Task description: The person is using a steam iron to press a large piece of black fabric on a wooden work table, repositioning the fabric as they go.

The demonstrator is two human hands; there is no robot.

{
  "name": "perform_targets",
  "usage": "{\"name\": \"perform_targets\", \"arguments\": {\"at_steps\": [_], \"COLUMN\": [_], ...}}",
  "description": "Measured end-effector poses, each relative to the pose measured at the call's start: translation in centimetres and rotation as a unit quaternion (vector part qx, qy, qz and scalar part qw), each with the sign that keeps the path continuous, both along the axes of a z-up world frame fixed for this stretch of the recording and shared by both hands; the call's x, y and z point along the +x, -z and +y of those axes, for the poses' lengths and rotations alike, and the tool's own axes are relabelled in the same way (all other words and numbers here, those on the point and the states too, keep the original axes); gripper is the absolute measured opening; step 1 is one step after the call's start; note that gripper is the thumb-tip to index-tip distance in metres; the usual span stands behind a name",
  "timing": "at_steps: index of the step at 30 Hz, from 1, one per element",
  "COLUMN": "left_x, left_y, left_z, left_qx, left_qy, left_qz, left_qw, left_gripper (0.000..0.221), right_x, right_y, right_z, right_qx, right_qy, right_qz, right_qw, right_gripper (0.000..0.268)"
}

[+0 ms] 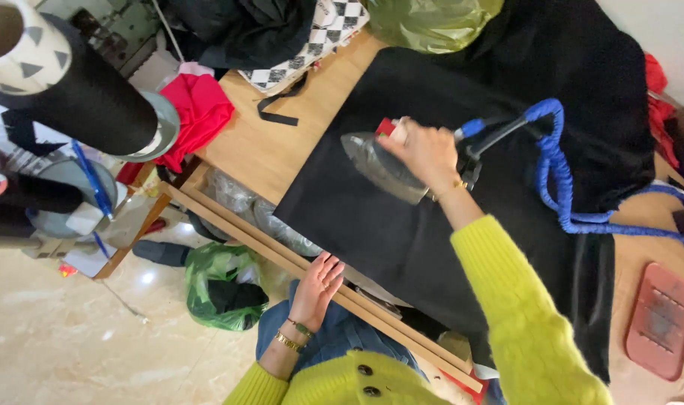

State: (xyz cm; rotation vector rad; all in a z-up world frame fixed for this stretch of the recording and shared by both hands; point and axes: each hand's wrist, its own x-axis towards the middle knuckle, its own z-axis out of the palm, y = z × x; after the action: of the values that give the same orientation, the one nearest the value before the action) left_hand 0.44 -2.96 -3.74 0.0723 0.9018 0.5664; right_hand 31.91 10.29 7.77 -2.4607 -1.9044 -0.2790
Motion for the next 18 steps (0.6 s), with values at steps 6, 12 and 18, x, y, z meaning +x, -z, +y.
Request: {"name": "perform_targets", "arguments": {"at_steps": [6,12,18], "left_x": [1.4,2.5,3.0], "left_y": [1.7,1.6,4.5], "left_z": [0.4,0.8,0.3], "left_qx": [-0.036,-0.018,0.065], "left_qy": [-0.026,-0.042,-0.001], "left_qz": [0.021,0.067,0.072], "left_qw": [0.999,0.997,0.995], "left_gripper": [0.064,0.015,0.011], "right_x": [-4.1,-4.8,-1.7], "right_y": [0.1,-0.6,-0.9], "right_z": [-10.3,-20.1,-20.1], "right_qx": [0.002,-0.008,0.037], "right_qy": [-0.079,-0.151,-0.129], "right_qz": [-0.054,-0.098,-0.158], "right_qw": [0.995,0.984,0.978], "right_gripper": [0.061,0.073,0.071]}}
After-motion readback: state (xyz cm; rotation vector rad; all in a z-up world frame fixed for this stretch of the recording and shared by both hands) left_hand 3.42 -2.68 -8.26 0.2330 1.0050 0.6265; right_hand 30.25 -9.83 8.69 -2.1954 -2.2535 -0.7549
